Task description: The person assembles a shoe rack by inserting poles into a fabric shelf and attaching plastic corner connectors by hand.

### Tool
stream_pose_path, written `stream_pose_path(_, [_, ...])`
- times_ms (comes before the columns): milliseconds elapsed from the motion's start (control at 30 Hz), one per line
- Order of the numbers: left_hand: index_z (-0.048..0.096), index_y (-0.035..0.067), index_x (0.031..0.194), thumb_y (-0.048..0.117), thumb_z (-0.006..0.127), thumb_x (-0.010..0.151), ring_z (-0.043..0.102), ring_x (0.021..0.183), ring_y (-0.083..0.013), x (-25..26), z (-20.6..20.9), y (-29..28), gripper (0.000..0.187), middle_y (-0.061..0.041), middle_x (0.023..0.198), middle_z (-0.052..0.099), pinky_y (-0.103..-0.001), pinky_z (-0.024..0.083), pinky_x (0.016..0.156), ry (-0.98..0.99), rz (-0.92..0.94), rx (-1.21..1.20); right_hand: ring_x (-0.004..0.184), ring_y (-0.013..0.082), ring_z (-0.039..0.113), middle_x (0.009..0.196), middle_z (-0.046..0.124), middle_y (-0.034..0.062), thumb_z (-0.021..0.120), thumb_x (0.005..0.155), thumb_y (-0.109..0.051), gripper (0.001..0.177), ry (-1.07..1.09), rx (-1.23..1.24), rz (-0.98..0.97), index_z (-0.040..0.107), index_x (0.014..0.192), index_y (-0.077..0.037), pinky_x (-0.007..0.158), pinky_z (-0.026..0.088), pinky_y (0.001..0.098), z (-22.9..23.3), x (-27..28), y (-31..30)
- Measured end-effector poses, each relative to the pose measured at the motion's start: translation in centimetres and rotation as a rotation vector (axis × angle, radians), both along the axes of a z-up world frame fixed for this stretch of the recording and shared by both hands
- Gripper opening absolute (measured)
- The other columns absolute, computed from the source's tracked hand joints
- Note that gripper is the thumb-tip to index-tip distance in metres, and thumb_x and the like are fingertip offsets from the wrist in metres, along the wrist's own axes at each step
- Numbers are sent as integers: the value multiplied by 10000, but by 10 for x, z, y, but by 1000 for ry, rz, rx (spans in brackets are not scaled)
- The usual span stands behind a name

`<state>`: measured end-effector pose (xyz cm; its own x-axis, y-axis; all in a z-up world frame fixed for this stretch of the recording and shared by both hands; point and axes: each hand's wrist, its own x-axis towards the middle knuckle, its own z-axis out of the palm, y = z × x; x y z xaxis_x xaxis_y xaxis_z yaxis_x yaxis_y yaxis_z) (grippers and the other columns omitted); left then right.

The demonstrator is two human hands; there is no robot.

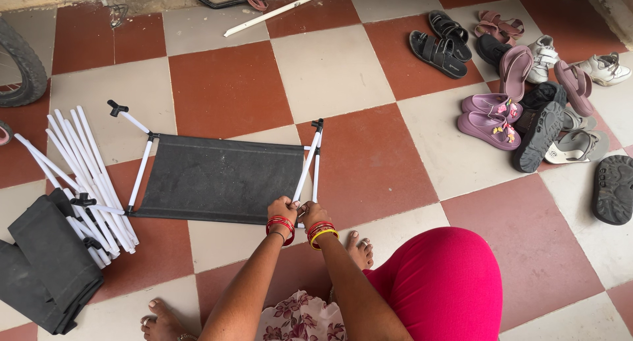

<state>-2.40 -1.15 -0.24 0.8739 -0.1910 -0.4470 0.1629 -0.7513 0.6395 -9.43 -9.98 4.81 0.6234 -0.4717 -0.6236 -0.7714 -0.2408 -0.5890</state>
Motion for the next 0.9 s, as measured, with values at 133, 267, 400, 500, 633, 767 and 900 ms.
stream_pose_path(133, [731, 53, 957, 274, 648, 991, 756, 789, -220, -5, -2, 2, 238, -103, 861, 761, -368, 610, 703, 29, 35, -54, 729, 174, 741, 904, 780, 54, 718, 896, -200, 174, 10, -15, -5, 721, 1058, -137, 643, 618, 322, 0, -2, 2])
stream_pose_path(267, [712, 74, 967, 299, 589, 1016, 747, 815, -225, -8, 4, 0, 261, -89, 888, 746, -382, 602, 715, 111, 100, -86, 729, 188, 745, 906, 776, 61, 726, 898, -231, 192, 0, -22, -11, 717, 1068, -142, 659, 618, 331, 2, -3, 3])
stream_pose_path(400, [707, 32, 896, 321, 549, 1049, 725, 794, -231, -8, 2, 0, 363, -96, 868, 738, -399, 563, 726, 100, 128, -124, 704, 193, 747, 877, 785, 53, 696, 906, -202, 176, 10, -22, -4, 717, 1073, -151, 665, 592, 336, 5, -2, 2])
stream_pose_path(500, [686, 53, 877, 339, 524, 1049, 706, 793, -208, -6, -7, 0, 370, -78, 854, 733, -402, 557, 741, 172, 188, -182, 699, 178, 734, 868, 782, 35, 707, 901, -206, 161, 7, -16, 11, 726, 1044, -135, 669, 570, 330, 4, -4, 2])
stream_pose_path(633, [665, 54, 822, 376, 498, 1062, 591, 634, -136, 1, -25, 1, 435, -39, 769, 663, -333, 470, 582, 225, 245, -276, 706, 147, 736, 862, 810, 12, 551, 1014, -245, 214, -69, 40, -38, 733, 1030, -134, 661, 575, 303, -2, -4, 2])
stream_pose_path(767, [507, 120, 694, 506, 370, 1079, 275, 409, -101, 9, -35, 5, 562, 34, 567, 396, -298, 259, 396, 634, 363, -521, 709, 172, 731, 893, 774, 52, 633, 963, -228, 164, -25, 14, -36, 723, 1063, -133, 649, 596, 324, -2, -3, 2])
stream_pose_path(900, [415, 152, 656, 534, 274, 1084, 151, 371, -109, 18, -42, 13, 590, 66, 483, 263, -290, 185, 378, 994, 400, -771, 665, 196, 737, 894, 765, 94, 671, 929, -185, 195, 4, -23, 1, 704, 1116, -143, 634, 613, 342, 2, -3, 1])
